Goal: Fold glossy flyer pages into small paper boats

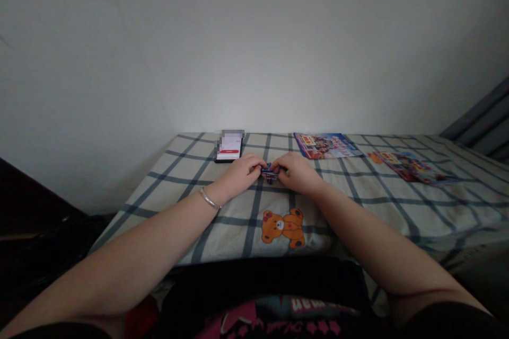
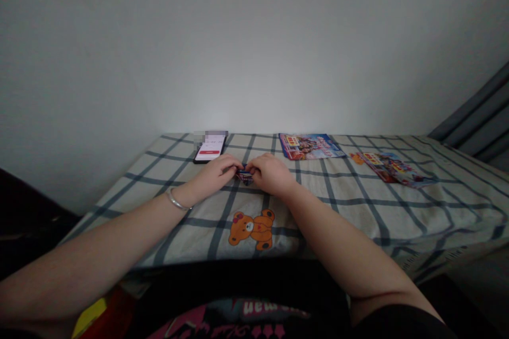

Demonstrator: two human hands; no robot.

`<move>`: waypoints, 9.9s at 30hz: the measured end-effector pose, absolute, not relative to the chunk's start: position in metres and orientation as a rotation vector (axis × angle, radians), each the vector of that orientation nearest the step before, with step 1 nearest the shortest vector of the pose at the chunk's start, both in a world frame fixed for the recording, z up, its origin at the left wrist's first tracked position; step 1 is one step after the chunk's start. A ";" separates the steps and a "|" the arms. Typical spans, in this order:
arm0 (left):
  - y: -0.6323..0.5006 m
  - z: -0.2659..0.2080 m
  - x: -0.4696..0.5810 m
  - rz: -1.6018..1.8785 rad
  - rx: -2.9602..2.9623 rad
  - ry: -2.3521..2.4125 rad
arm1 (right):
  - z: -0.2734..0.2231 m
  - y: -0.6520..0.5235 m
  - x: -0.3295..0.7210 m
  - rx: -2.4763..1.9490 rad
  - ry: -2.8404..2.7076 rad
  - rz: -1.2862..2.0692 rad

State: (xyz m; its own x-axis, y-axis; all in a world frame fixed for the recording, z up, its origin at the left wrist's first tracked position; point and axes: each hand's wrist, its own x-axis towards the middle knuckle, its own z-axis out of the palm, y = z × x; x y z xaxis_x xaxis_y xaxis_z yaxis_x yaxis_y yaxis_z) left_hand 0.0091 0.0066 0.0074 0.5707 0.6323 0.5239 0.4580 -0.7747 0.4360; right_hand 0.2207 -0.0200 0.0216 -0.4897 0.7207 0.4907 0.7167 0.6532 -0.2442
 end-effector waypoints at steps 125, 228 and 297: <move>-0.001 0.014 0.008 0.781 2.952 1.367 | 0.032 -0.014 0.238 -1.534 -2.368 -0.143; -0.003 0.022 -0.002 0.727 3.147 1.077 | 0.031 -0.010 0.246 -1.115 -2.279 0.261; -0.004 0.025 0.000 0.858 3.274 0.968 | 0.046 -0.036 0.229 -1.228 -2.351 0.210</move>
State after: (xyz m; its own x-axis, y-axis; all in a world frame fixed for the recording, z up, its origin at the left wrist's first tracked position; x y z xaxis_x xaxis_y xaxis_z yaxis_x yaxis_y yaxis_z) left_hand -0.0001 -0.0045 0.0254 0.7393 0.4034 0.5392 0.5837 -0.7831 -0.2143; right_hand 0.2288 -0.0361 0.0460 -0.4849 0.8057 0.3401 0.7328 0.5866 -0.3449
